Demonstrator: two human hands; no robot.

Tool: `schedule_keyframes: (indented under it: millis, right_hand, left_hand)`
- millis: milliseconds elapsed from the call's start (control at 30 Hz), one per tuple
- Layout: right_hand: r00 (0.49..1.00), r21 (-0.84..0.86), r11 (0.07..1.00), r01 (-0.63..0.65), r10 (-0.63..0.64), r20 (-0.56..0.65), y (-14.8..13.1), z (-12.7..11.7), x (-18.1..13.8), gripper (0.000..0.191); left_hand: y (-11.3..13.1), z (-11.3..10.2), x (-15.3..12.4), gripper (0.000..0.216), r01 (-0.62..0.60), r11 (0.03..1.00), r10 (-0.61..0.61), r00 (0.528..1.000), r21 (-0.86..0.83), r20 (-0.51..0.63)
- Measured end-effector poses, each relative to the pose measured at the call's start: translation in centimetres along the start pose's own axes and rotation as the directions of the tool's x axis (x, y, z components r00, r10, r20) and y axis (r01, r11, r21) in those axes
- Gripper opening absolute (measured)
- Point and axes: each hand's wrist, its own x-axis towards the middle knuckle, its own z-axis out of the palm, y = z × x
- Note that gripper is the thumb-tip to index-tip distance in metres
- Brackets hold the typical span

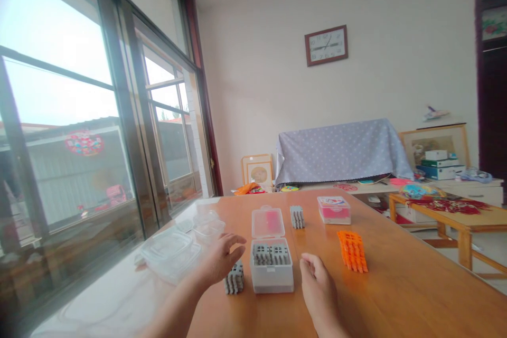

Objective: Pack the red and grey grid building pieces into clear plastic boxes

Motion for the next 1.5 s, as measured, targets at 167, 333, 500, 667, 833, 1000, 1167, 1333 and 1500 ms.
schedule_keyframes:
  millis: [167, 333, 500, 667, 833, 1000, 1167, 1333, 1500]
  right_hand:
    - [1.000, -0.001, 1.000, -0.023, 0.023, 0.003, 0.3, 0.1, 0.1, 0.043]
    - [1.000, -0.016, 0.999, -0.027, 0.027, 0.001, 0.3, -0.1, 0.2, 0.043]
    - [1.000, -0.015, 1.000, -0.020, 0.020, 0.003, 0.1, -0.2, 0.0, 0.042]
    - [1.000, -0.018, 1.000, -0.002, 0.002, 0.002, 0.0, 0.0, 0.0, 0.044]
    - [1.000, -0.032, 0.999, 0.001, -0.001, 0.015, 0.0, 0.1, 0.1, 0.044]
    - [1.000, -0.052, 0.999, 0.014, -0.012, 0.029, 0.1, 0.1, 0.1, 0.042]
    - [0.999, -0.052, 0.998, 0.038, -0.037, 0.016, 0.3, 0.2, 0.3, 0.040]
    - [0.999, -0.050, 0.998, 0.048, -0.047, 0.021, 0.4, 0.3, 0.4, 0.039]
    - [0.998, -0.030, 0.998, 0.050, -0.049, 0.025, 0.3, 0.3, 0.4, 0.041]
  left_hand:
    - [-3.3, -0.9, -1.8, 0.043, 0.088, 0.996, -0.086, 0.992, -0.013, 0.097]
    - [-4.1, -0.7, -2.8, 0.050, 0.102, 0.995, -0.100, 0.984, -0.005, 0.146]
    - [-4.5, -0.3, -2.6, 0.049, 0.097, 0.995, -0.095, 0.988, -0.012, 0.120]
    - [-3.6, -0.7, -1.7, 0.040, 0.030, 0.999, -0.029, 1.000, -0.016, 0.011]
    - [0.7, -0.1, 0.3, 0.030, -0.086, 0.996, 0.086, 0.993, -0.006, -0.084]
    - [4.6, 2.6, 2.7, 0.034, -0.039, 0.999, 0.039, 0.999, 0.018, -0.003]
    - [5.7, 5.1, 4.5, 0.031, -0.019, 0.999, 0.017, 0.999, 0.049, 0.046]
    - [5.6, 6.1, 5.0, 0.037, -0.014, 0.998, 0.010, 0.998, 0.061, 0.070]
    - [5.3, 6.1, 4.0, 0.033, -0.052, 0.997, 0.048, 0.997, 0.058, 0.061]
